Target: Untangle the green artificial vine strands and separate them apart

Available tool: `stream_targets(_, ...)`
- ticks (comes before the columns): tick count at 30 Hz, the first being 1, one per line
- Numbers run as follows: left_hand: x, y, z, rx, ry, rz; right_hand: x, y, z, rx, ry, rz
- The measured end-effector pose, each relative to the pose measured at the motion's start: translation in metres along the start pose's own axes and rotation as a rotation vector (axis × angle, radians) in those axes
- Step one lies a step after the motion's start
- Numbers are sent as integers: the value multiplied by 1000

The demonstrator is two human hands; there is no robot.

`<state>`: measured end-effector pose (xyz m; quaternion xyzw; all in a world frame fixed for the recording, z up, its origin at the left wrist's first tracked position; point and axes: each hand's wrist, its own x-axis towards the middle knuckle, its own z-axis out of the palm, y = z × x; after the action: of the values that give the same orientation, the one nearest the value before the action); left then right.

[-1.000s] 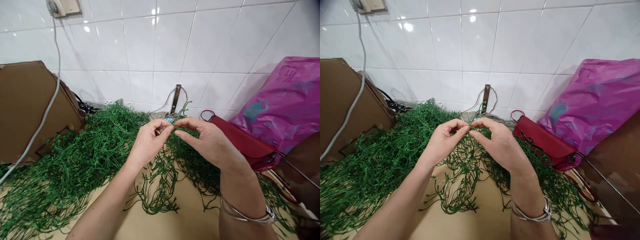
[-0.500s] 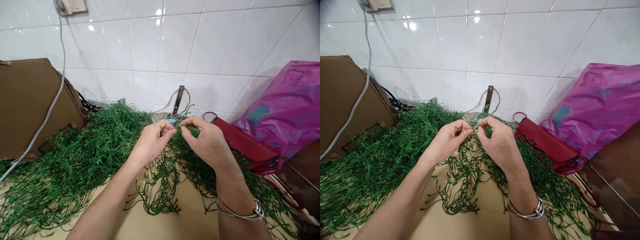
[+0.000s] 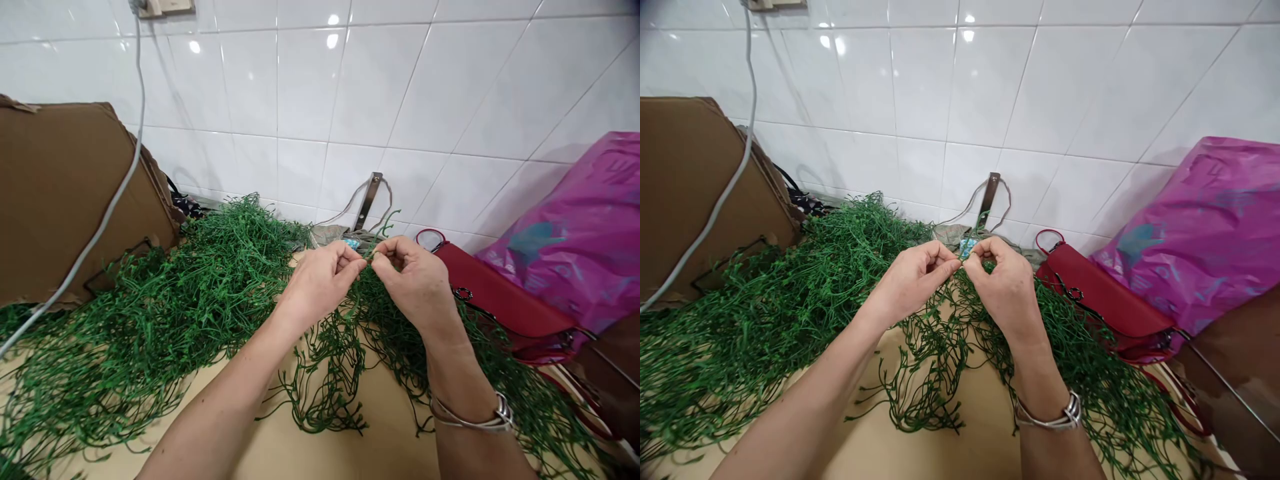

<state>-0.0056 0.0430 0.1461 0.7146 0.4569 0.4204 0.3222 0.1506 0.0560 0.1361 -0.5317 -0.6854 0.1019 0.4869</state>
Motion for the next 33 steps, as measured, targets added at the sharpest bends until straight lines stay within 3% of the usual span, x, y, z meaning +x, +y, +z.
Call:
stream_targets(3, -4, 2, -4, 11, -8, 5, 3, 2, -9, -74, 33, 12)
stream_targets(6, -12, 9, -14, -13, -87, -21, 11, 13, -43, -280, 303, 165)
stream_targets(8, -15, 15, -19, -65, -97, -19, 14, 24, -71, -326, 371, 264)
stream_targets(10, -16, 20, -18, -159, -39, 9, 13, 34, -90, -429, 303, 327)
stream_targets(12, -14, 21, -12, -247, 7, 26, 9, 38, -98, -552, 182, 304)
stream_targets(15, -11, 17, -2, -268, 14, 8, 2, 26, -92, -551, 62, 193)
stream_targets(18, -10, 14, 2, -260, 0, 15, -1, 2, -73, -264, 51, 86)
stream_targets(24, -10, 10, -2, -214, -1, 32, -3, -12, -36, 225, -267, -63)
stream_targets(28, -10, 7, -5, -132, 26, 47, -2, -7, -31, 220, -283, -52)
stream_targets(33, -8, 8, -2, -138, -32, 51, -4, -9, -33, 224, -268, -49)
